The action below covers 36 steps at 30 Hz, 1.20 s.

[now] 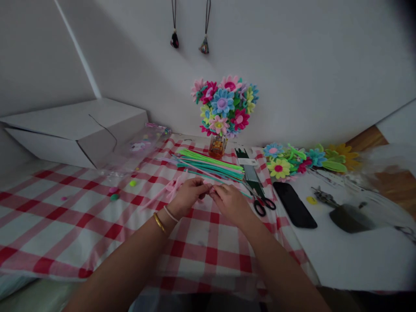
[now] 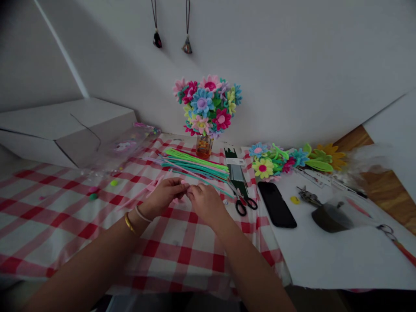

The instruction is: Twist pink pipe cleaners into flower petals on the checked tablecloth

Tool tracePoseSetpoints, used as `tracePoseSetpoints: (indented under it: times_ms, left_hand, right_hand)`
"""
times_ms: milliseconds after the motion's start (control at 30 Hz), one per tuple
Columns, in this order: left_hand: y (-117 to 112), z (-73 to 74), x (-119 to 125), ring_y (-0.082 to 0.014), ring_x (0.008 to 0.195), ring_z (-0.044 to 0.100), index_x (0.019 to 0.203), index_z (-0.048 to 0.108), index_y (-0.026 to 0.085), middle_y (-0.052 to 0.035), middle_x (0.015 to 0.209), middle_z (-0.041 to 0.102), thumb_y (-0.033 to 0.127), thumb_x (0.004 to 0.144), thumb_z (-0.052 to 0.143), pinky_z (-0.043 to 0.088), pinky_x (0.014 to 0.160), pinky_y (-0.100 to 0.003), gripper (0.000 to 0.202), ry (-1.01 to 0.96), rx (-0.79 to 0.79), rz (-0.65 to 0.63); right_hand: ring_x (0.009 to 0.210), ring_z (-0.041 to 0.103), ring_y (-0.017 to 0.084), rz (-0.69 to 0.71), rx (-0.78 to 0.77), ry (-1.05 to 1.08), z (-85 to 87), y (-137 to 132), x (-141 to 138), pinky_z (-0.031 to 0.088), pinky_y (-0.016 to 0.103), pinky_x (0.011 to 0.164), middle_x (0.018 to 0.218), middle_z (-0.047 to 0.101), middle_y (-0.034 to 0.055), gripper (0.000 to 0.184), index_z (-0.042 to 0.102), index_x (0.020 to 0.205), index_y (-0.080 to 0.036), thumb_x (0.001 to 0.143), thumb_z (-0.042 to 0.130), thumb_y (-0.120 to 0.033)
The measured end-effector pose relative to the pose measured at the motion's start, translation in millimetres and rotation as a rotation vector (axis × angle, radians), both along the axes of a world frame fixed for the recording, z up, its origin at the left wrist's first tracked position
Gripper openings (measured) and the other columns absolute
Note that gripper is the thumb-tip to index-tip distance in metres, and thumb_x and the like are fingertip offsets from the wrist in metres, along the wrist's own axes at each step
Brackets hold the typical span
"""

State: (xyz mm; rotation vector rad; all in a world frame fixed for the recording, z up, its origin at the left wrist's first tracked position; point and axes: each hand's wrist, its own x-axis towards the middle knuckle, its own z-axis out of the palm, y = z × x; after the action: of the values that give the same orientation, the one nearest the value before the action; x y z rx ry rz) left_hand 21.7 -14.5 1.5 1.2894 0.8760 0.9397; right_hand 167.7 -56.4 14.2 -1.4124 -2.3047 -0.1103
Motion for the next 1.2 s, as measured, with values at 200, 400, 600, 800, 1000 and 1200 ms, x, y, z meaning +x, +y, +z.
tracePoseSetpoints:
  times_ms: [200,400,600,800,1000,1200]
  left_hand:
    - [0,-0.4,2,-0.0055,0.043,0.039,0.063,0.054,0.012,0.0038,0.049,0.045,0.037,0.065,0.060,0.029,0.040,-0.019,0.026,0.023,-0.067,-0.012]
    - [0,-0.2,2,-0.0067,0.047,0.042,0.061,0.055,0.012,0.0017,0.054,0.050,0.038,0.063,0.061,0.033,0.043,-0.019,0.027,0.075,-0.056,0.028]
    - [-2,-0.9,5,-0.0069,0.047,0.043,0.059,0.054,0.013,0.0019,0.055,0.051,0.037,0.062,0.062,0.034,0.043,-0.019,0.026,0.055,-0.047,0.065]
    - [-6,3.8,8,-0.0069,0.050,0.041,0.057,0.052,0.013,0.0031,0.054,0.048,0.034,0.064,0.062,0.033,0.047,-0.019,0.025,-0.018,0.037,0.072]
    - [-16,13.9,5,-0.0104,0.064,0.047,0.067,0.056,0.014,0.0003,0.065,0.052,0.029,0.072,0.058,0.038,0.062,-0.023,0.016,-0.091,0.340,0.055]
    - [-14,9.7,5,-0.0105,0.062,0.047,0.066,0.056,0.014,0.0004,0.063,0.053,0.031,0.073,0.057,0.038,0.060,-0.023,0.019,-0.065,0.286,0.125]
  right_hand:
    - [0.074,0.055,0.019,-0.035,0.059,-0.150,-0.9,-1,0,0.038,0.032,0.069,0.076,0.062,0.0096,0.026,0.060,0.084,-0.014,0.087,0.035,-0.020]
    - [0.073,0.055,0.019,-0.044,0.050,-0.209,1.0,-2,-1,0.036,0.032,0.067,0.076,0.062,0.0088,0.024,0.059,0.082,-0.014,0.087,0.037,-0.022]
    - [0.072,0.055,0.020,-0.047,0.049,-0.281,1.2,-3,-5,0.035,0.033,0.066,0.074,0.061,0.0091,0.018,0.058,0.082,-0.014,0.082,0.039,-0.012]
    - [0.065,0.052,0.017,-0.040,0.052,-0.016,1.4,-1,-4,0.034,0.030,0.060,0.066,0.058,0.0064,0.020,0.055,0.067,-0.015,0.079,0.039,-0.015]
    - [0.041,0.030,0.008,0.100,-0.454,1.079,-3.5,0,-10,0.031,0.023,0.045,0.045,0.031,-0.0064,0.018,0.043,0.058,-0.019,0.075,0.039,-0.024]
    - [0.046,0.039,0.010,0.143,-0.522,1.048,-5.7,4,-6,0.035,0.025,0.049,0.051,0.043,-0.0035,0.024,0.051,0.067,-0.018,0.080,0.040,-0.035]
